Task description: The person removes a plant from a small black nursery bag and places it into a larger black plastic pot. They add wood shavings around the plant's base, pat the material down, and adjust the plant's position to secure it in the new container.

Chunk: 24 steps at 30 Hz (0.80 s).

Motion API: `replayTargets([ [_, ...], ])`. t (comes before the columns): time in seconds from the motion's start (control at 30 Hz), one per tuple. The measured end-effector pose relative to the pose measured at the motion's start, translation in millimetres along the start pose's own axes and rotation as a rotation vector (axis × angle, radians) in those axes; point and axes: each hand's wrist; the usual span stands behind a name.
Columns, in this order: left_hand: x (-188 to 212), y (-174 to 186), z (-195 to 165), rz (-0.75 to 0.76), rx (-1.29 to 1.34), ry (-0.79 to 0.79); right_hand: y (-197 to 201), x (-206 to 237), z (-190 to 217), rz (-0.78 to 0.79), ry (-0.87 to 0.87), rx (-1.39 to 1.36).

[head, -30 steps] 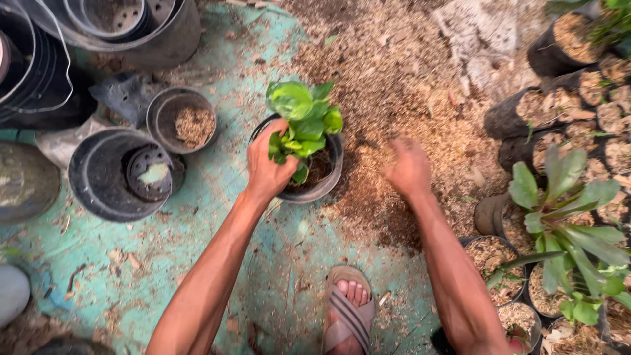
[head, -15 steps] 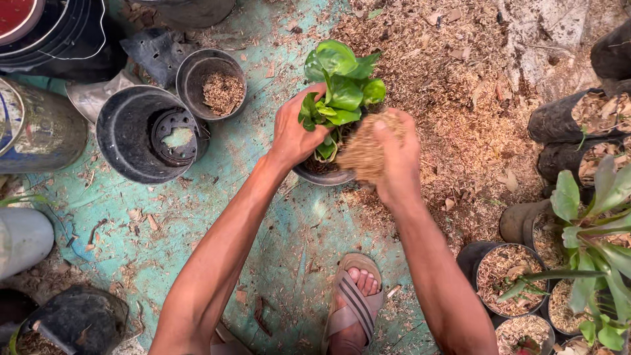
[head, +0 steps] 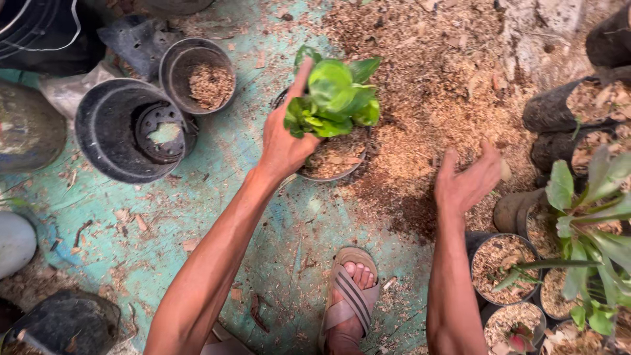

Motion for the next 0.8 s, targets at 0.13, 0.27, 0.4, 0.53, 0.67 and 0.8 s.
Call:
replayTargets([
  [0.13,-0.2,-4.6,-8.7,-0.021,0.149,-0.005,-48.5,49.2,-19.4,0.095,0.015,0.332],
  [0.27,-3.1,-13.9,-2.1,0.013,0.137,0.138,-58.8,71.2,-4.7,0.092,0.289,-0.119],
  [0.4,-0.1,-24.8,9.7,-0.001,0.322,0.184,-68.3,18.9,2.8,0.186,0.531,-0.131],
  [0.53,13.0,-25.1,20.7,-0.005,0.193,0.160,-67.1,-42.4,5.4,0.176,0.240,-0.290],
  [0.67,21.2,-20.9,28.3,0.014,0.085,-0.019,-41.5,-116.0,25.5,0.512,-0.155,-0.710],
  [0.8,27.4,-15.1,26.9,0.064,-0.090,-0.222,-17.6,-165.0,81.0,0.591,0.065,-0.840],
])
Point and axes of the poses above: each hand's wrist, its own x-axis away from the middle knuckle, its own y-axis out of the back of the hand, z = x × y, and after that the axes turned 5 degrees about y, right-handed
